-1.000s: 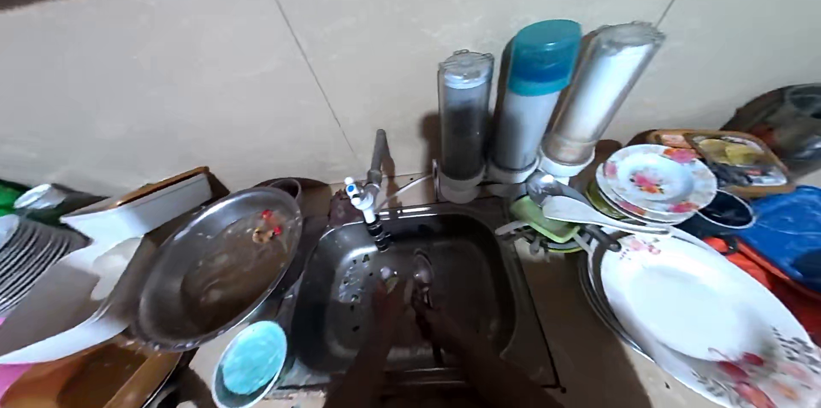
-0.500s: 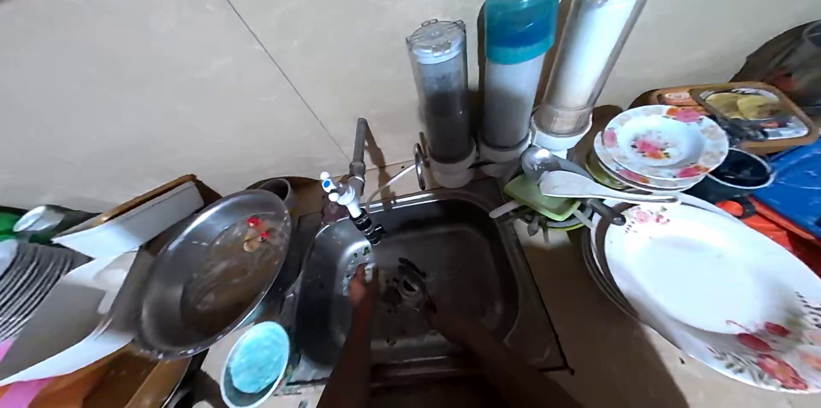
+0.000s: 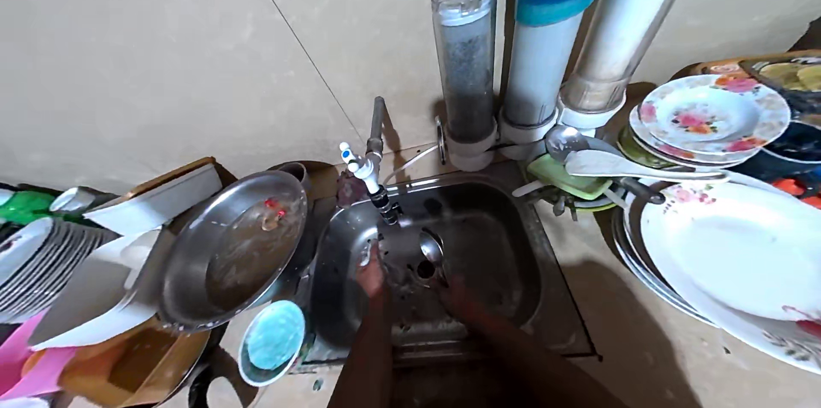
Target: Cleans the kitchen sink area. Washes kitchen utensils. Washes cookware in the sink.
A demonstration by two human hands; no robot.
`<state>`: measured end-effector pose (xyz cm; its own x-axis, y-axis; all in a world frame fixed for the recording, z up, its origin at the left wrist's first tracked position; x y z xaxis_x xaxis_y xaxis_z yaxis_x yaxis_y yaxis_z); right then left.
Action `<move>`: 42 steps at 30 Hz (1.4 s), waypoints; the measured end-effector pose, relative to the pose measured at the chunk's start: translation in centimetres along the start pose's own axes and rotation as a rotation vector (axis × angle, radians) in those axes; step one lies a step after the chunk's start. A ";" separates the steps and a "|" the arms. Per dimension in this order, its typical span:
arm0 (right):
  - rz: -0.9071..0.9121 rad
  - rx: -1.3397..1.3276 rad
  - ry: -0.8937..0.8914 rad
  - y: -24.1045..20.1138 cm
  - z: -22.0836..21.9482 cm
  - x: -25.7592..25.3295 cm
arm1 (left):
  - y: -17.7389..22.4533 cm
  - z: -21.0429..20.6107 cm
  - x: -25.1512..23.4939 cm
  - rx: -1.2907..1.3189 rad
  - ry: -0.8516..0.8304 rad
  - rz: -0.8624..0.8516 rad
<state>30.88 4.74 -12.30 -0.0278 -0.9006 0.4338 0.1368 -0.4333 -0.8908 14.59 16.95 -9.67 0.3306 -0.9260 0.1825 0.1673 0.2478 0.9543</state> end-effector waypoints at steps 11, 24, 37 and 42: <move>-0.033 -0.347 0.231 0.9 3.3 0.2 | 2.9 -7.0 8.0 -0.221 -0.460 -0.230; 0.018 -0.752 0.168 1.3 3.6 -0.1 | 1.4 -5.4 12.8 -0.527 -0.895 0.093; -0.006 -1.202 0.455 2.1 5.6 0.5 | 9.4 -3.4 13.9 -0.828 -0.444 -0.814; -0.081 -1.239 0.463 3.1 5.2 0.0 | 17.2 -7.2 21.1 -0.701 -0.271 -1.445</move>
<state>36.41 3.59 -14.36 -0.3597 -0.6919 0.6260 -0.8631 -0.0082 -0.5050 31.15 3.76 8.87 -0.6193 -0.4913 -0.6124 0.5674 -0.8192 0.0834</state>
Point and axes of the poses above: each hand's wrist, its own x-axis away from the middle knuckle, its own z-axis out of the back of the hand, y = z × x, the point moved 10 cm from there along -x, towards the middle knuckle, and after that the axes turned 2 degrees about z, right-handed, at the moved point
